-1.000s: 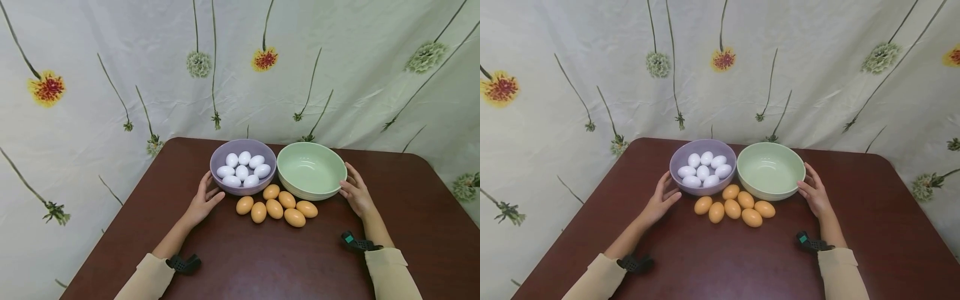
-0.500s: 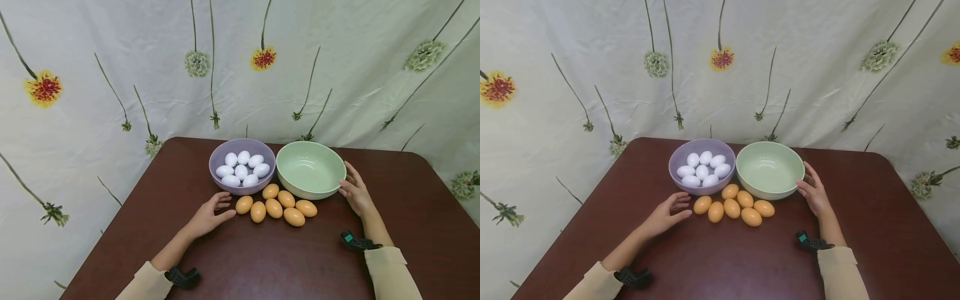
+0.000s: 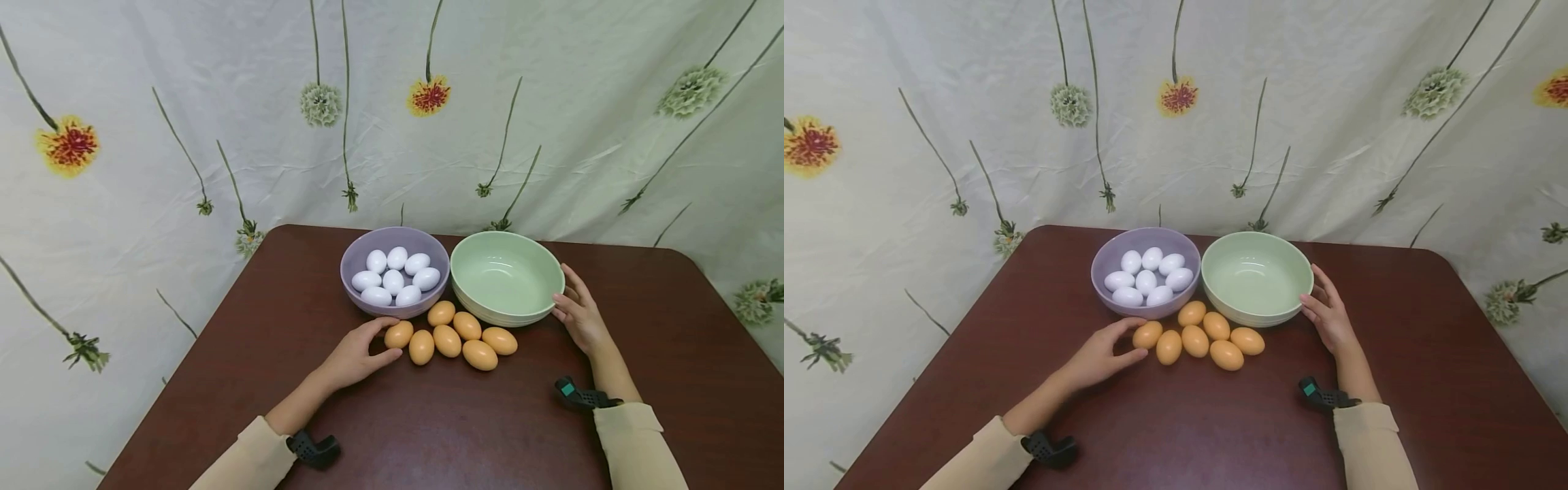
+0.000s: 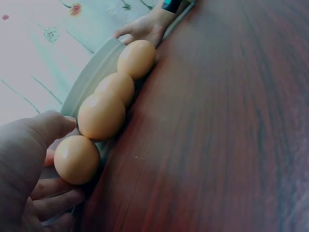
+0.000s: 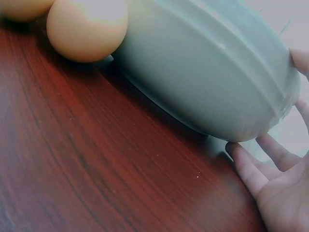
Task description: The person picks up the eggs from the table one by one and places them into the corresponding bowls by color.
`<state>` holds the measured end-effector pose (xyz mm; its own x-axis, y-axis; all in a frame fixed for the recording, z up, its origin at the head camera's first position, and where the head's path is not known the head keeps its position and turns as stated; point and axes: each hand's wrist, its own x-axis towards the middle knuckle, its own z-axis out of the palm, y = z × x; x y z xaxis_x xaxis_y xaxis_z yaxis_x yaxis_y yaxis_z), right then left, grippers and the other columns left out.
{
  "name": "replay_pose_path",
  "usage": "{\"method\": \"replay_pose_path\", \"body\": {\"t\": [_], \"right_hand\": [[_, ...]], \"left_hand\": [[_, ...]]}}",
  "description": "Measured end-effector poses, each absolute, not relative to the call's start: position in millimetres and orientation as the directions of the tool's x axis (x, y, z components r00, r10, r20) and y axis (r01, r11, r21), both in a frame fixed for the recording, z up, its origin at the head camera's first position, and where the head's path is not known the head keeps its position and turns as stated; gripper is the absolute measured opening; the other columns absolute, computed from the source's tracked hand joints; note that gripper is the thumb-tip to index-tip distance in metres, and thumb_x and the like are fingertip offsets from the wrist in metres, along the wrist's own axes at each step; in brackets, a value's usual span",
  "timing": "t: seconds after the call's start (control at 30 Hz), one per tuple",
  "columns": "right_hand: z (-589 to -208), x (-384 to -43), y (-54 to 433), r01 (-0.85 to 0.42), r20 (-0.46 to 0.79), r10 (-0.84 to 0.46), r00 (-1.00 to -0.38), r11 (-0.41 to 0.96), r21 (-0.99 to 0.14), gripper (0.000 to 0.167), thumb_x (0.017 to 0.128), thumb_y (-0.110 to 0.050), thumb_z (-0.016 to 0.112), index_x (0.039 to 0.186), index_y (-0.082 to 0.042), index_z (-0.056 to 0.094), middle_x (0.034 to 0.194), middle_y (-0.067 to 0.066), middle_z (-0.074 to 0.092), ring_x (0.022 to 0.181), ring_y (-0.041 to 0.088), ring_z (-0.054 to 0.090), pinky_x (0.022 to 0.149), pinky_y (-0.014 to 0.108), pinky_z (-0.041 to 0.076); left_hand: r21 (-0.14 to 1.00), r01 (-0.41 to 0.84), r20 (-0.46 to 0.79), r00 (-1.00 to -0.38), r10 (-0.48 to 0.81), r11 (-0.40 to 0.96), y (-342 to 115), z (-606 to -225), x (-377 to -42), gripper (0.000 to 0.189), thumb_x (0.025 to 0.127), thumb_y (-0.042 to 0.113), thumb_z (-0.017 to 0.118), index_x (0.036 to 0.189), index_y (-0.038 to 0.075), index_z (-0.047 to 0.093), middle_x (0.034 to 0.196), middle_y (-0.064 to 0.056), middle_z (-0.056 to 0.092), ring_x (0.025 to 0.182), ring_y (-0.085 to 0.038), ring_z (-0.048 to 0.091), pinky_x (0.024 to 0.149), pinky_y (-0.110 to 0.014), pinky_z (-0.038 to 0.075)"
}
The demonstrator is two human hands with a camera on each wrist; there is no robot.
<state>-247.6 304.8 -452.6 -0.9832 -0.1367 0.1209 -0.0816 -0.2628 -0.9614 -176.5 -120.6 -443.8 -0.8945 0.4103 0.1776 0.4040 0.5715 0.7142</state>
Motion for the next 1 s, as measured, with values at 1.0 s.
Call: {"method": "replay_pose_path", "body": {"t": [1.0], "right_hand": [[-451.8,-247.1,304.8,-0.081,0.119,-0.139,-0.983,-0.252,-0.964,0.066,0.1,-0.007,0.053,0.156,-0.023,0.023,0.136,0.007,0.028,0.109,0.008,0.053,0.084,0.02,0.05]], "left_hand": [[0.602,0.538,0.457,-0.838,0.298,0.59,-112.1,-446.4,-172.5,0.049,0.077,0.014,0.084,0.123,0.01,0.065,0.117,-0.002,0.067,0.106,-0.016,0.062,0.09,-0.037,0.05]]}}
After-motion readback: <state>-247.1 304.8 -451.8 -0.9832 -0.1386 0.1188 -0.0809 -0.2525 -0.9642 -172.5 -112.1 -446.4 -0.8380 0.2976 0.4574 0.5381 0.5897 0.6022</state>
